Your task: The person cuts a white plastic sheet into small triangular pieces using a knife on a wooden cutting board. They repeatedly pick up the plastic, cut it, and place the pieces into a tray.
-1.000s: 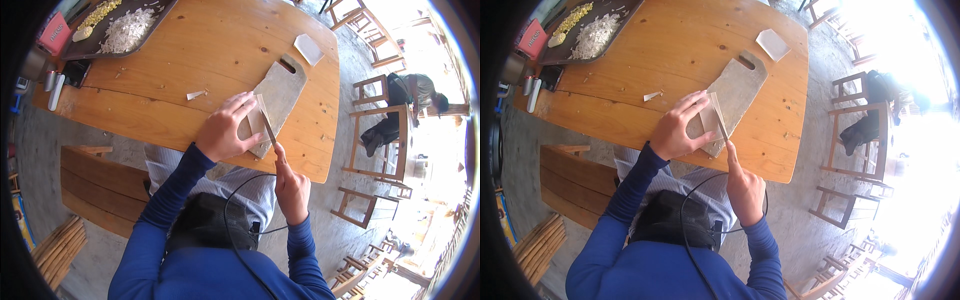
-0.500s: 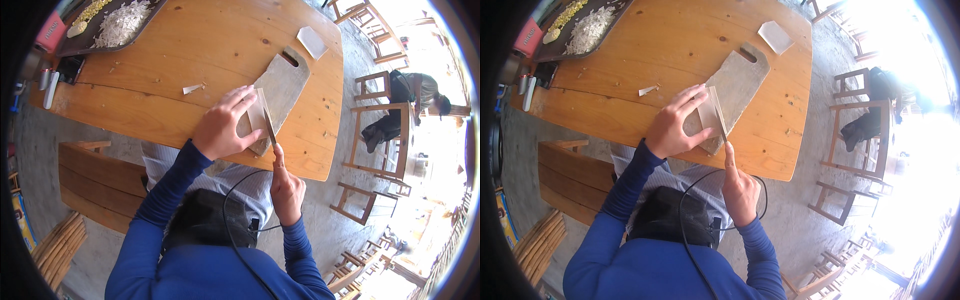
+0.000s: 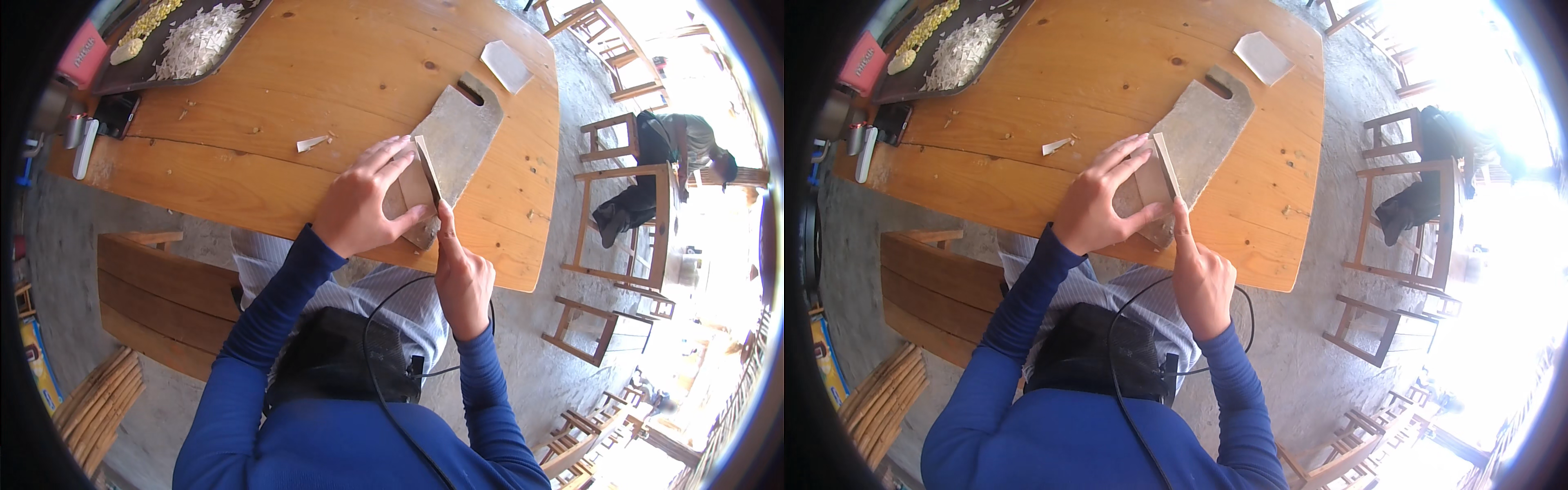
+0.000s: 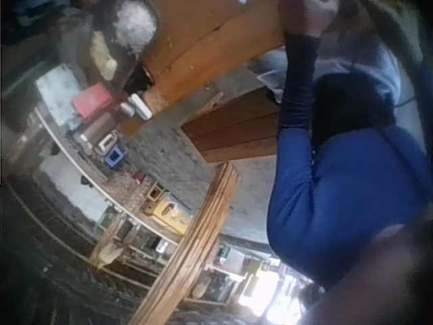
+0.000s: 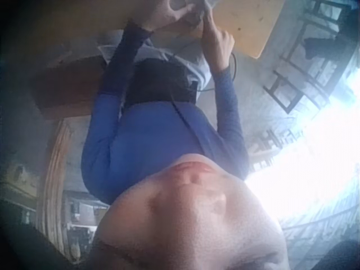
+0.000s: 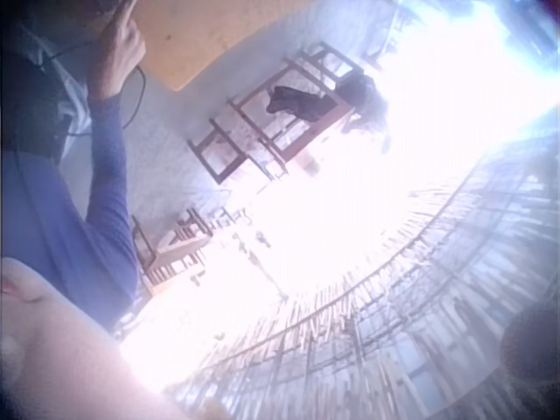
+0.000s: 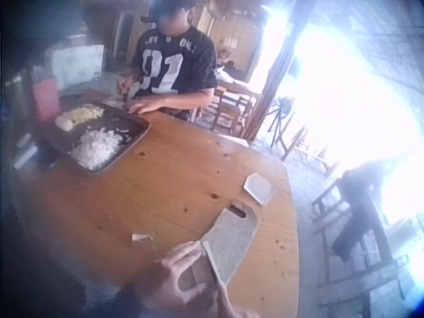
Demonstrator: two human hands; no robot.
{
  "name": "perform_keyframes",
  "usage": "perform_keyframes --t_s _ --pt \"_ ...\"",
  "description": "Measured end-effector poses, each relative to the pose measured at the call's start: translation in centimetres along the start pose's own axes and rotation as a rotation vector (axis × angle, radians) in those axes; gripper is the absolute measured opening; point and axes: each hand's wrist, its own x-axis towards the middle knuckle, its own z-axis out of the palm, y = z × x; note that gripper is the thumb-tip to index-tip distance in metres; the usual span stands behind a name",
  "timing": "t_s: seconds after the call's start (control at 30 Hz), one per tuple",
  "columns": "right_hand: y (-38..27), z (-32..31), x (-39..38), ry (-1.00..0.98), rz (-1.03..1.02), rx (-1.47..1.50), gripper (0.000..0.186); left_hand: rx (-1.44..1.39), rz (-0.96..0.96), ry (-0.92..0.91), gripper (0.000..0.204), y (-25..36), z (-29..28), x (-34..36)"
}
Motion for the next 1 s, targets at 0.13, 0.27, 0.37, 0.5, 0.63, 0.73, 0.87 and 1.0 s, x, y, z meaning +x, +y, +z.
perform_keyframes --t_s 0.13,0.27,0.37,0.5,0.63,0.73,0.87,1.0 --pt "-0.2 -0.2 0.3 0.003 -0.002 0.008 0.08 -0.004 -0.001 0.011 0.067 -0.2 0.0 0.0" --pt "0.2 -0.8 -0.4 -0.008 0.003 0.012 0.077 0.003 -0.029 0.064 0.064 0.0 0.0 0.1" --pt "0.3 -1.1 -1.7 -0.009 0.03 0.021 0.075 0.007 -0.05 0.146 0.056 -0.4 0.5 0.2" --pt "0.6 -1.2 -3.3 0.06 0.024 0.062 0.069 0.008 -0.049 0.211 0.04 -0.5 0.6 0.4" --pt "0.4 -2.2 -4.7 -0.012 0.091 0.051 0.063 0.051 0.025 0.258 0.033 -0.8 0.5 0.5" --pt "0.2 -2.8 -4.9 -0.075 0.188 0.163 0.047 -0.036 0.016 0.293 0.027 -0.7 0.4 0.6" --pt "0.3 -2.6 -5.2 0.053 0.228 0.416 0.039 -0.19 -0.081 0.348 0.019 -0.9 -0.3 0.6" --pt "0.5 -1.5 -5.6 0.219 0.274 0.459 0.038 -0.068 -0.116 0.375 0.017 -1.7 -2.6 1.4"
